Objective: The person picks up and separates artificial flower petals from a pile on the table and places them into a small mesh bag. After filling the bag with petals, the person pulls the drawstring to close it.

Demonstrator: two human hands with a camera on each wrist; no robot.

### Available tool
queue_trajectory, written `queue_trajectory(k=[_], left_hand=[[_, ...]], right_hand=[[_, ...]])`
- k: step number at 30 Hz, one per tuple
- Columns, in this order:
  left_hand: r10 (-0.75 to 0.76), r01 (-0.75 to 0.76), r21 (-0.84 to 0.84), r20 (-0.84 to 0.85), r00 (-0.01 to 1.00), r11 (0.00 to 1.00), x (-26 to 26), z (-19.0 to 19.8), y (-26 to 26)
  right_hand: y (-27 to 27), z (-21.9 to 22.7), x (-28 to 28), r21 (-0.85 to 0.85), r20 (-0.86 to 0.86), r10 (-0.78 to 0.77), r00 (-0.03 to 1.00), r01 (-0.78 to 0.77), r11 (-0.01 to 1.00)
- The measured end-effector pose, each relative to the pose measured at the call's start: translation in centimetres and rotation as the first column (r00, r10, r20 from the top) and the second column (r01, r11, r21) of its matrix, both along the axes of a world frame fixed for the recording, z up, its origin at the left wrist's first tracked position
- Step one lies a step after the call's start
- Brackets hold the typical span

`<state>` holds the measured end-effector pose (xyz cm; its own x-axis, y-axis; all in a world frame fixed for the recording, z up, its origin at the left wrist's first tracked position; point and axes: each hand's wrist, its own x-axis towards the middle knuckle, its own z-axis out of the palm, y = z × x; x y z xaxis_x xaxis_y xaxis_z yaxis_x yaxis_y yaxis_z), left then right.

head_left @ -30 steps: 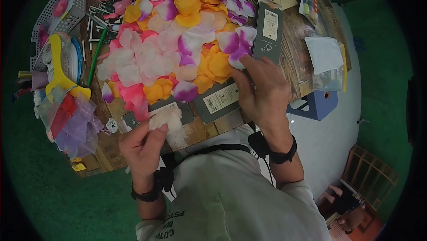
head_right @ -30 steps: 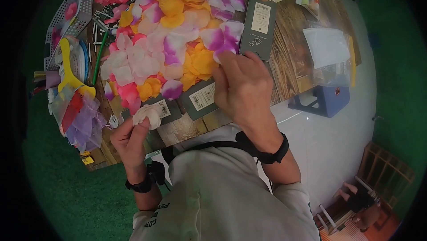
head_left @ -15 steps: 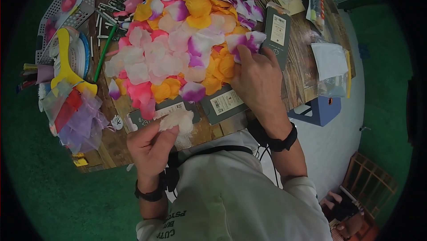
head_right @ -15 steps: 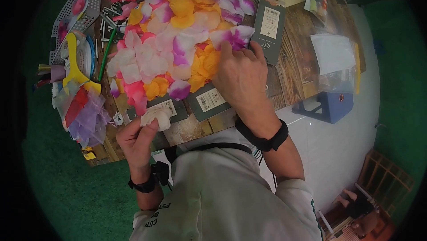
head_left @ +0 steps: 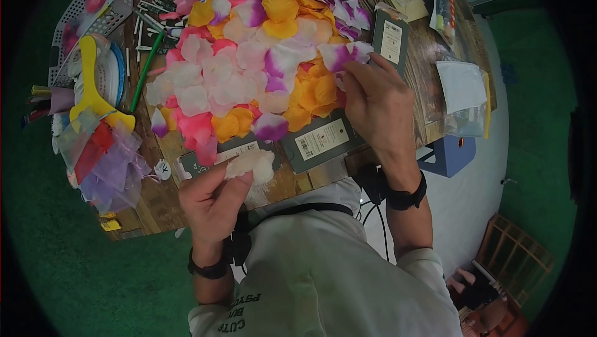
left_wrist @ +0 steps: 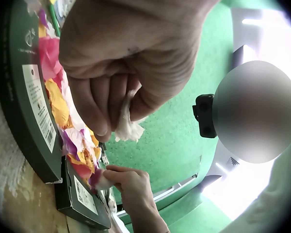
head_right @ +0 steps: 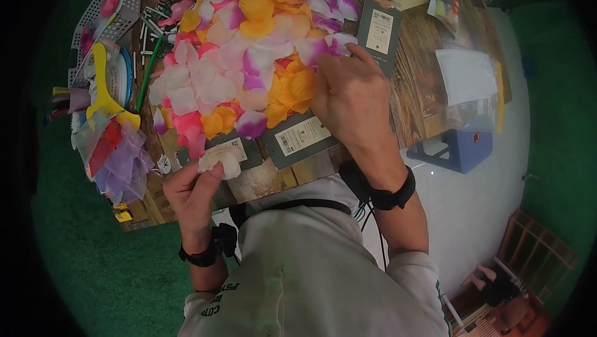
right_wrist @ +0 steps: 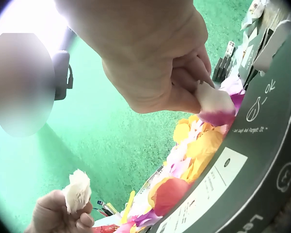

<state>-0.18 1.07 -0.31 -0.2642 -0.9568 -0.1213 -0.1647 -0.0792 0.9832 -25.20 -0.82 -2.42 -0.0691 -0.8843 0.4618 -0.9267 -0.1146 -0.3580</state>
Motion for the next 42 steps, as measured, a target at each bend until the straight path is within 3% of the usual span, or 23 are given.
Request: queue_trajectory(k=[2,3,4,5,6,8,9,11,14,18,20,21,23,24,27,28,30,34,35,36,39,42], left_hand=[[-0.003,0.003,0.011,-0.008,1.000,1.000,0.1,-0.2,0.0],[-0.018,0.019,0.009,-0.008,1.000,1.000,0.2,-0.3,-0.1],[-0.034,0.034,0.006,-0.007,0.999,0.999,0.3,-0.4,-0.1],[-0.029,0.029,0.003,-0.006,1.000,1.000,0.3,-0.3,-0.1],[-0.016,0.017,0.015,-0.012,1.000,1.000,0.2,-0.3,-0.2],[-0.003,0.004,0.027,-0.021,1.000,1.000,0.0,-0.3,-0.3],[0.007,-0.006,0.025,-0.030,1.000,1.000,0.0,-0.3,-0.3],[0.016,-0.015,0.026,-0.039,0.999,1.000,0.1,-0.5,-0.2],[0.008,-0.008,0.034,-0.013,1.000,0.999,0.7,-0.9,-0.2],[0.012,-0.010,0.036,-0.044,0.999,0.999,0.6,-1.3,-0.1],[0.020,-0.020,0.011,-0.057,0.998,1.000,0.6,-1.4,-0.3],[0.013,-0.013,0.014,-0.044,0.999,1.000,0.7,-1.4,-0.3],[0.001,0.000,0.020,-0.035,0.999,1.000,0.8,-1.5,-0.3],[0.004,-0.003,0.025,-0.029,1.000,1.000,0.8,-1.4,-0.3],[0.018,-0.017,0.022,-0.031,0.999,1.000,0.5,-1.3,-0.2],[0.031,-0.030,0.018,-0.035,0.999,0.999,0.4,-1.3,-0.2],[0.027,-0.025,0.045,-0.029,0.999,0.999,0.8,-1.3,-0.1],[0.050,-0.046,0.078,-0.044,0.998,0.996,1.0,-1.2,0.1],[0.051,-0.047,0.077,-0.048,0.998,0.996,0.9,-1.2,-0.1],[0.054,-0.051,0.067,-0.047,0.997,0.996,0.6,-1.2,-0.2],[0.041,-0.038,0.057,-0.046,0.998,0.998,0.3,-1.5,-0.2],[0.017,-0.015,0.056,-0.022,1.000,0.998,0.8,-1.7,-0.2]], right_hand=[[0.3,0.7,0.5,0.183,0.320,-0.155,0.935,0.100,0.978],[0.3,1.0,0.7,0.184,0.319,-0.151,0.936,0.095,0.978],[0.3,1.3,0.9,0.257,0.546,-0.256,0.798,0.131,0.958],[0.1,1.4,1.1,0.335,0.724,-0.351,0.594,0.143,0.931],[-0.1,1.4,1.0,0.330,0.726,-0.345,0.595,0.139,0.934],[-0.5,1.2,0.3,0.347,0.872,-0.359,0.333,0.098,0.933],[-0.8,1.3,0.3,0.347,0.871,-0.359,0.336,0.097,0.933],[-1.1,1.9,0.4,0.328,0.943,-0.332,0.030,0.085,0.941],[-1.1,2.1,-0.2,0.338,0.941,-0.335,-0.041,0.115,0.934],[-0.8,3.0,-0.8,0.299,0.952,-0.307,0.006,0.203,0.932],[-0.7,3.5,-0.6,0.180,0.935,-0.264,0.236,0.324,0.929],[-0.7,3.4,-0.5,0.178,0.935,-0.264,0.238,0.327,0.928],[-0.7,2.6,-0.3,0.002,0.819,-0.234,0.523,0.406,0.914],[-0.7,2.2,0.0,0.003,0.817,-0.239,0.525,0.409,0.912],[-1.2,1.0,0.8,-0.134,0.636,-0.114,0.763,0.254,0.958],[-1.4,1.0,0.8,-0.135,0.634,-0.116,0.764,0.257,0.957],[-1.6,1.0,0.7,0.035,0.615,-0.007,0.788,-0.018,0.999],[-1.3,0.9,-1.1,-0.071,0.547,-0.062,0.835,0.121,0.990],[-1.0,0.8,-1.8,-0.083,0.301,-0.055,0.952,0.083,0.993],[-0.6,0.6,-2.3,-0.081,0.032,-0.046,0.998,0.048,0.996],[0.7,-0.2,-2.0,0.030,-0.115,-0.098,0.988,0.102,0.994],[0.8,-0.7,-1.1,0.038,-0.114,-0.105,0.988,0.110,0.993]])
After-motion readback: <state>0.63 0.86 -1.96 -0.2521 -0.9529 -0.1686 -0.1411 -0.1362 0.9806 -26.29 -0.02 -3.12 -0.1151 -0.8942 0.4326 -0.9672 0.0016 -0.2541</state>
